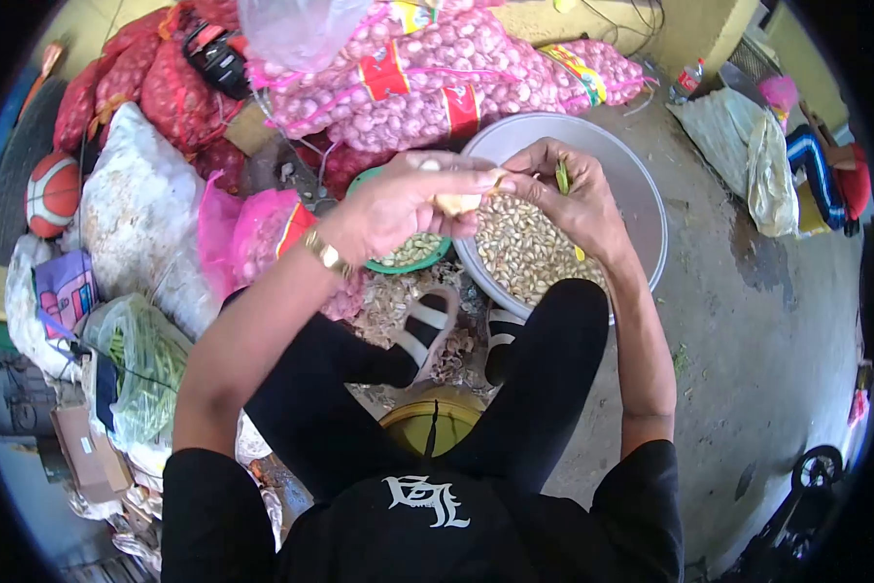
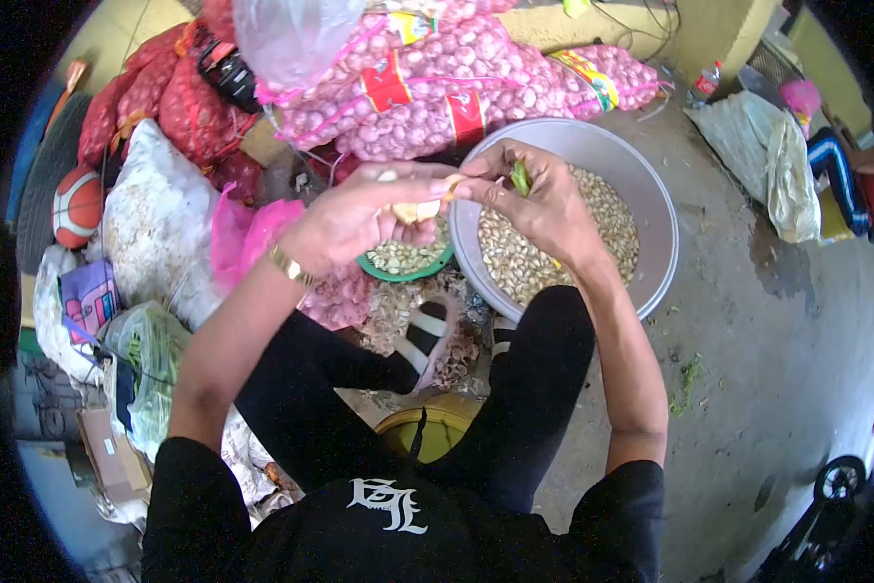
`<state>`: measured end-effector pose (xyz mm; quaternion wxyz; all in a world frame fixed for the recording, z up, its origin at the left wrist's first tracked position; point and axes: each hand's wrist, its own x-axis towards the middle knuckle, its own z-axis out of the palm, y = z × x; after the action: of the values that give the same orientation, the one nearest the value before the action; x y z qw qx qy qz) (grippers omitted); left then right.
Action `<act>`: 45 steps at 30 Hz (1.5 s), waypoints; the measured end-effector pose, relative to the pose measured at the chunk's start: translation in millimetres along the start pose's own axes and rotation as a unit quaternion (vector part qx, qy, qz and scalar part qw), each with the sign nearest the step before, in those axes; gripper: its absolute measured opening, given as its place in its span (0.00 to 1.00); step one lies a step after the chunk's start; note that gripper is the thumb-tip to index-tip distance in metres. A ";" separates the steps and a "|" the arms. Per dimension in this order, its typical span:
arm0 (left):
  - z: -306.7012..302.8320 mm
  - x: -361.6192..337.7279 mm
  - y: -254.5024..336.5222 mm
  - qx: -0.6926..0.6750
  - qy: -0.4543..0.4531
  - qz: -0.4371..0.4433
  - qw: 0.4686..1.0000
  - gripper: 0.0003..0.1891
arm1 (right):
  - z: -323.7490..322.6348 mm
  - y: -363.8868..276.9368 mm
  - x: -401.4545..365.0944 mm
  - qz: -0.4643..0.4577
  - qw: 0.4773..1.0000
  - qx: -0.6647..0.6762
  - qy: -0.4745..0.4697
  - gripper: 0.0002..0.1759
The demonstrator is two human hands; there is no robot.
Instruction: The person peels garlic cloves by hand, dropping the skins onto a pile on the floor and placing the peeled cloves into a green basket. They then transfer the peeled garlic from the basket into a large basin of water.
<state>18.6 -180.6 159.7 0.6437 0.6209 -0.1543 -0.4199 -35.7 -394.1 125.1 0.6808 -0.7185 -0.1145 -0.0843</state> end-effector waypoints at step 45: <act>-91.1 -178.5 -137.1 -0.236 0.315 0.225 0.891 0.11 | 226.3 6.8 28.3 0.165 0.927 -0.100 -0.323 0.27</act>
<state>-70.8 28.0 73.5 0.8632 0.4994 0.0247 -0.0698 -14.5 -167.2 113.1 0.5360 -0.7799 -0.1985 0.2550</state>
